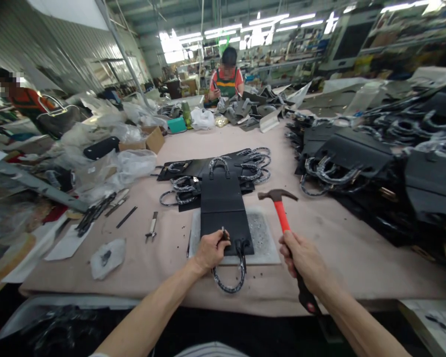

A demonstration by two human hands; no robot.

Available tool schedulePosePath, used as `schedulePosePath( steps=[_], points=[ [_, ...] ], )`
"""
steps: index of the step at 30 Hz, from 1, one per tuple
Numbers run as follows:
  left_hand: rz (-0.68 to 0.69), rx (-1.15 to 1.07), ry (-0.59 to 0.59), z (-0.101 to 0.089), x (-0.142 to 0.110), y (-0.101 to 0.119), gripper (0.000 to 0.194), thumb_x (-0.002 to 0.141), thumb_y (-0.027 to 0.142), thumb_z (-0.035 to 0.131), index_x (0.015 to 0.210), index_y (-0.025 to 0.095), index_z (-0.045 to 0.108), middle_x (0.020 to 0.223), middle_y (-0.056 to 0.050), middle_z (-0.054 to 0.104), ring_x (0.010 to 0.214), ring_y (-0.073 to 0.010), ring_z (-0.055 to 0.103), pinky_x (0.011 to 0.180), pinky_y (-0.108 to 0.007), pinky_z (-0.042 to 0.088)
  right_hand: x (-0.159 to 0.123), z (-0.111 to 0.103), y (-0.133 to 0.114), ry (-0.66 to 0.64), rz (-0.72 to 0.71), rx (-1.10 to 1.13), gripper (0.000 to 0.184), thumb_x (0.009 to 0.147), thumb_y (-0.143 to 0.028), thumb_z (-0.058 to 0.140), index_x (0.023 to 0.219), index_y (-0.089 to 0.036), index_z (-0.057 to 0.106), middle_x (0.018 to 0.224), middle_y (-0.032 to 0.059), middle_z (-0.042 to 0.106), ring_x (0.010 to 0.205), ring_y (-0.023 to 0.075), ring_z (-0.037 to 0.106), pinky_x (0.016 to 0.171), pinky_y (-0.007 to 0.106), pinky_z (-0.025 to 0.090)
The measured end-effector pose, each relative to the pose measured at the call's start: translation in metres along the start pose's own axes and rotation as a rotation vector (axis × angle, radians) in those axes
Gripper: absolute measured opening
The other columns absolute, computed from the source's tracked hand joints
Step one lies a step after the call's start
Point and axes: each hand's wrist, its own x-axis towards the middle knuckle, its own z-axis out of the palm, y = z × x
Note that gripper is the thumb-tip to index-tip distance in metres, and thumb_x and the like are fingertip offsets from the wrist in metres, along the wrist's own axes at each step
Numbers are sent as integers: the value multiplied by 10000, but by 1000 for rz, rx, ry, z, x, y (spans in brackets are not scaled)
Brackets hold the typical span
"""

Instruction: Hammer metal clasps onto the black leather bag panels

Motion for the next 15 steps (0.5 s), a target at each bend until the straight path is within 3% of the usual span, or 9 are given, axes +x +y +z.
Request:
schedulePosePath(
  steps=[2, 5, 8, 10, 13, 15],
  points=[
    [3, -13, -2, 1, 0, -2, 162, 850, 82, 659, 944, 213, 674, 877, -30, 768, 806, -203, 759, 782, -287, 610, -17, 4, -16, 102, -246, -335, 411, 937, -640, 442, 837, -248, 518, 586, -29, 481, 438, 129, 401, 425, 262, 315],
    [10, -28, -10, 2, -1, -5, 160, 857, 92, 654, 958, 215, 669, 899, -33, 769, 821, -205, 757, 790, -293, 609, -33, 4, -34, 98, -618, -795, 476, 948, -672, 388, 729, -256, 462, 529, -10, 481, 442, 144, 406, 488, 304, 265],
    [-11, -27, -36, 4, -1, -8, 156, 861, 96, 646, 965, 211, 662, 896, -27, 767, 798, -191, 750, 776, -281, 602, -41, 4, -47, 7, -760, -1085, 472, 985, -632, 342, 724, -255, 453, 510, -10, 492, 399, 138, 349, 496, 329, 161],
    [-35, -25, -51, 5, -1, -9, 145, 865, 100, 644, 964, 204, 661, 898, -27, 766, 805, -185, 748, 780, -270, 593, -46, 5, -55, 16, -827, -1122, 462, 1014, -608, 334, 745, -253, 460, 520, -16, 504, 396, 139, 372, 494, 326, 160],
    [-46, -33, -63, 6, -1, -11, 127, 881, 115, 637, 974, 198, 660, 936, -38, 770, 847, -185, 748, 813, -267, 582, -55, 11, -61, 209, -938, -932, 411, 1047, -545, 337, 785, -251, 454, 529, -35, 479, 416, 135, 427, 488, 291, 255],
    [-42, -37, -71, 6, -1, -11, 118, 888, 124, 633, 976, 197, 661, 946, -42, 769, 855, -186, 745, 824, -269, 577, -57, 13, -58, 252, -967, -873, 396, 1056, -519, 325, 795, -251, 454, 525, -41, 466, 407, 129, 416, 481, 281, 277]
  ],
)
